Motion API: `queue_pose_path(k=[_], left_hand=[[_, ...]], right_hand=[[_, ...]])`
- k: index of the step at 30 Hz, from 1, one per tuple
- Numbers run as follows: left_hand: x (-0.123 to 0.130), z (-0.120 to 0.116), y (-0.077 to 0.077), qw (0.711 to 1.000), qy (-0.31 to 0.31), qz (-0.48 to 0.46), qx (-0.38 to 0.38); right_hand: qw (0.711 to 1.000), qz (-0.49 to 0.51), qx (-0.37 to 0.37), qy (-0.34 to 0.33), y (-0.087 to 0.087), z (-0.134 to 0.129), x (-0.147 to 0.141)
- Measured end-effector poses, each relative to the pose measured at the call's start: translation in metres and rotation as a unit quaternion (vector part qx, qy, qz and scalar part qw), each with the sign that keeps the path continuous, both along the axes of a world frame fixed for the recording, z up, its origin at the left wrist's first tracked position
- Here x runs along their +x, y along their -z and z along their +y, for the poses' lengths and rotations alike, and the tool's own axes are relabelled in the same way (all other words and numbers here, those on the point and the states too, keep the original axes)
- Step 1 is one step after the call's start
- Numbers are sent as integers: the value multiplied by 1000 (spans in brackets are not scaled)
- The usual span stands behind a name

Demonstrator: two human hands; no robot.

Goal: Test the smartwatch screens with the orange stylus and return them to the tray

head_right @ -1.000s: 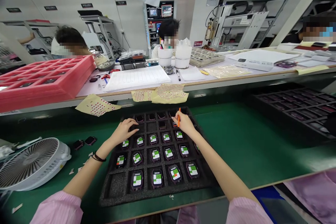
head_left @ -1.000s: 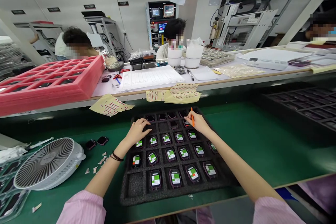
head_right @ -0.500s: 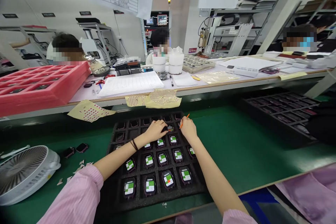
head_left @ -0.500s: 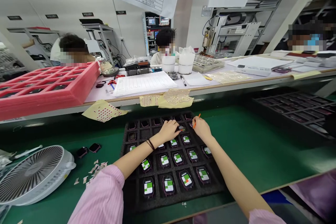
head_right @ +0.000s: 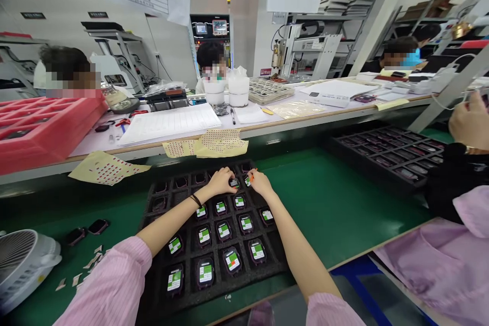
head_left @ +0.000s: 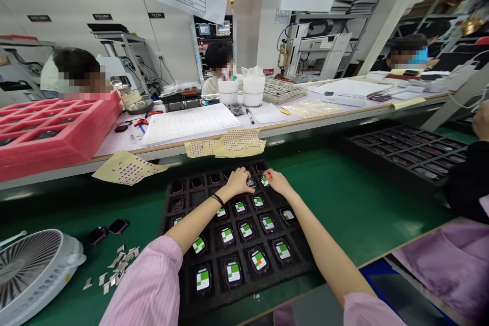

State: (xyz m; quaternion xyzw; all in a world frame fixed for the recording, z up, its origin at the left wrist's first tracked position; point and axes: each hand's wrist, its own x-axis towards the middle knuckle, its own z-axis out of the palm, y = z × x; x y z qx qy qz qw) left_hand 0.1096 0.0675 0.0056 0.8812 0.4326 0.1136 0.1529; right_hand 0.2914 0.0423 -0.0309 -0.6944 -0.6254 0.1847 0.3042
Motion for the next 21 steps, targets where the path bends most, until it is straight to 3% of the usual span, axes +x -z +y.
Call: queue_pose_path(k=[4, 6, 7, 9, 11, 13, 19, 21], left_hand=[[-15, -8, 0, 996, -25, -79, -15], [-26, -14, -1, 980, -33, -175, -91], [-32, -18, -1, 957, -32, -244, -154], [-46, -29, -4, 884, -28, -376, -277], [-61, -40, -7, 829, -36, -447, -335], [-75, -50, -8, 810, -64, -476, -335], [-99, -63, 1, 795, -131, -523, -276], [-101, -64, 3, 785, -137, -537, -277]], right_hand=[[992, 128, 19, 0, -2, 0, 4], [979, 202, 30, 3, -5, -1, 5], [970, 242, 35, 3, -7, -2, 4], [946, 322, 38, -6, -11, -5, 1], [919, 393, 30, -27, -17, -10, -7], [894, 445, 19, -52, -22, -16, -19], [805, 572, -52, -147, -34, -39, -67], [798, 573, -71, -172, -35, -46, -80]])
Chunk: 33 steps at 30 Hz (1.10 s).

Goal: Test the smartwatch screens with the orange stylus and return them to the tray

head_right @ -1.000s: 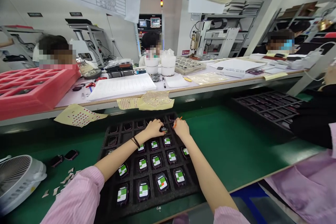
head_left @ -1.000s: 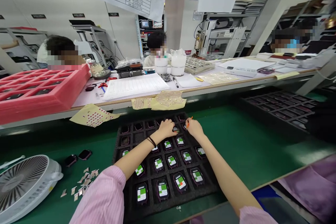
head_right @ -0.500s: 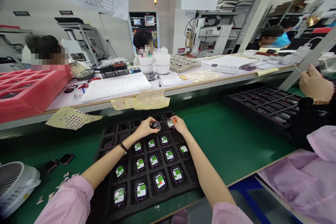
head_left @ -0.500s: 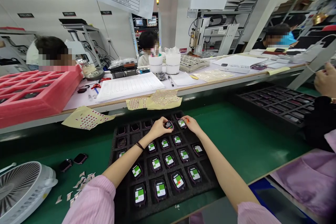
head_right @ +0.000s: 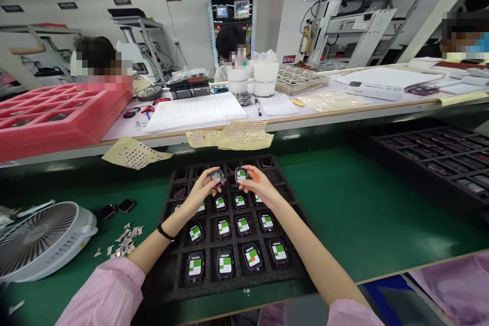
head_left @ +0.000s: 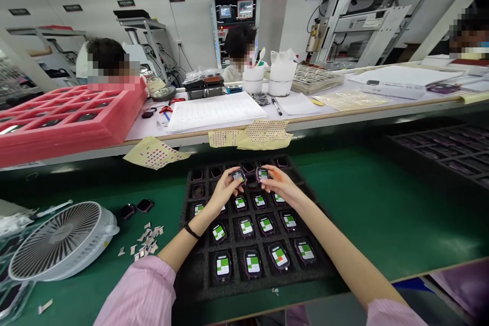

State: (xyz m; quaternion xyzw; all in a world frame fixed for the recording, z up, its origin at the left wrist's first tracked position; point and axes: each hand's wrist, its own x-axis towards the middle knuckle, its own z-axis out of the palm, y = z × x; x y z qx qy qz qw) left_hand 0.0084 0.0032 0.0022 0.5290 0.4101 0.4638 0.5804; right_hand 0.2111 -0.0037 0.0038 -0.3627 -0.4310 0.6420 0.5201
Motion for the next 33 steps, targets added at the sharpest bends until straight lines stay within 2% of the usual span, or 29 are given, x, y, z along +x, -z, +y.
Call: queue_pose_path(k=[4, 8, 18, 26, 33], left_hand=[[-3, -3, 1, 1000, -6, -24, -10], [-5, -6, 1, 1000, -3, -14, -4], [-9, -8, 0, 999, 15, 26, 43], [-10, -10, 2, 994, 26, 74, 80], [-10, -7, 7, 993, 19, 74, 86]], right_hand=[[999, -33, 29, -9, 5, -6, -14], [996, -62, 59, -18, 9, -8, -16], [997, -40, 55, -45, 6, -12, -14], [994, -84, 66, -4, 6, -12, -13], [994, -88, 70, 6, 6, -12, -15]])
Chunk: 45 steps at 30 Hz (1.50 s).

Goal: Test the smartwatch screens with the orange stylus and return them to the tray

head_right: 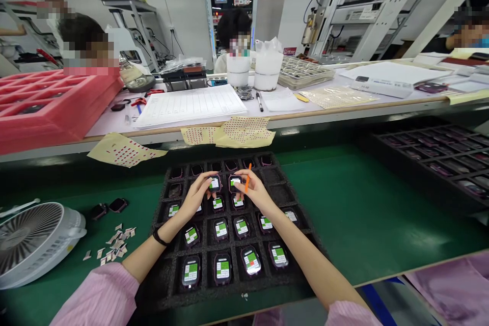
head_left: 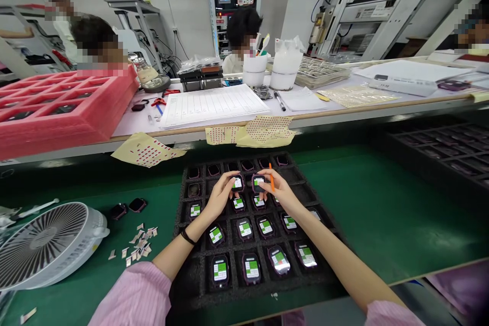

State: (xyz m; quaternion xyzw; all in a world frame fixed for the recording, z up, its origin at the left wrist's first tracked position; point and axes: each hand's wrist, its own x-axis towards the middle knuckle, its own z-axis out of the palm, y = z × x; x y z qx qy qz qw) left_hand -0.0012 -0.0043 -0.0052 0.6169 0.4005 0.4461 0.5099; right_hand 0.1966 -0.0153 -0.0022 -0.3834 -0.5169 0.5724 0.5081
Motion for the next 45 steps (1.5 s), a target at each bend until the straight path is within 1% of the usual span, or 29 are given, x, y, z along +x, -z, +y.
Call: queue_pose_path(k=[7, 15, 21, 25, 27, 32, 37, 41, 45], left_hand=[[-1, -1, -2, 1000, -2, 3, -7], [-1, 0, 1, 999, 27, -7, -19], [-1, 1, -1, 999, 24, 0, -21], [-2, 0, -3, 999, 18, 26, -18], [-2, 4, -5, 999, 13, 38, -16], [-2, 15, -8, 996, -9, 90, -14], [-2, 13, -10, 994, -10, 105, -21], [-3, 16, -7, 993, -15, 116, -29], [-5, 22, 3, 993, -17, 114, -31]], right_hand=[[1000, -2, 3, 7, 1, 0, 1], [1000, -17, -3, 17, -2, -3, 2], [1000, 4, 5, 18, 4, 3, 1], [999, 42, -11, 10, 2, 5, -1], [998, 58, -21, 4, 0, 8, -1], [998, 65, -18, -3, -5, 17, 4], [997, 71, -17, -4, -5, 18, 5], [997, 72, -16, -14, -5, 19, 6], [997, 67, -6, -28, -1, 20, 9]])
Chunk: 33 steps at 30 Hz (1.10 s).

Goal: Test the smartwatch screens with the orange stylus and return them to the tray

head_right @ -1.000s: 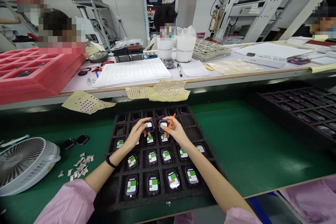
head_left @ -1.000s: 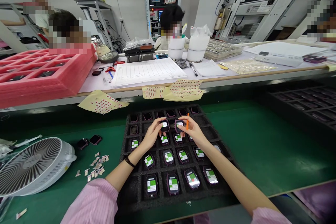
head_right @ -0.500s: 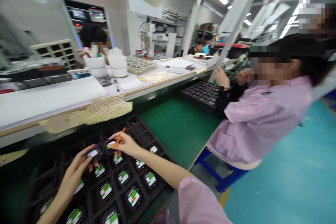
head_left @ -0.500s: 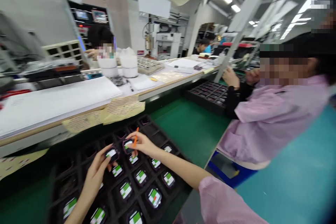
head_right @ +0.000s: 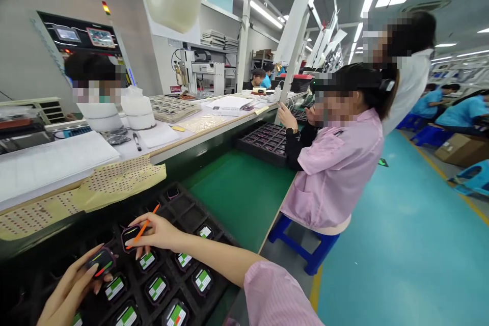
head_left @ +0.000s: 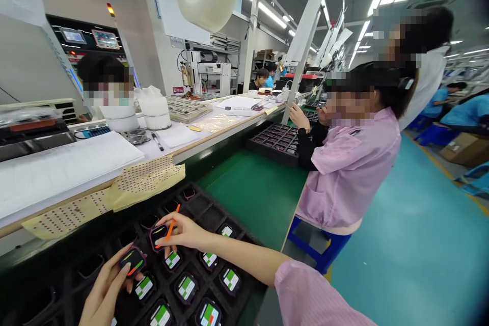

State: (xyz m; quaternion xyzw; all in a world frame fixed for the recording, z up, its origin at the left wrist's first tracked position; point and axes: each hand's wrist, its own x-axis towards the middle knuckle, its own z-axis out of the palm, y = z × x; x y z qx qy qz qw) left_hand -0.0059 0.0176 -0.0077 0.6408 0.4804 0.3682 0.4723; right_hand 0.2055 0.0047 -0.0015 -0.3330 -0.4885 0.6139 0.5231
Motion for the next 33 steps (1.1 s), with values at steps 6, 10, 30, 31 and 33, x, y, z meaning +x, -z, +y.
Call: queue_pose_path(k=[6, 10, 30, 31, 33], left_hand=[[1, 0, 2, 1000, 2, -12, 12], [4, -6, -9, 1000, -13, -13, 18], [3, -12, 6, 994, 32, -58, 89], [2, -12, 6, 994, 30, -59, 90], [2, -11, 7, 993, 27, -61, 95]], right_hand=[[1000, -12, 6, -7, 12, 6, 2], [1000, -9, -2, 8, 12, 5, 1], [994, -90, 45, 45, 12, -12, -2], [994, -94, 44, 44, 13, -12, -2], [993, -100, 43, 45, 13, -12, -2]])
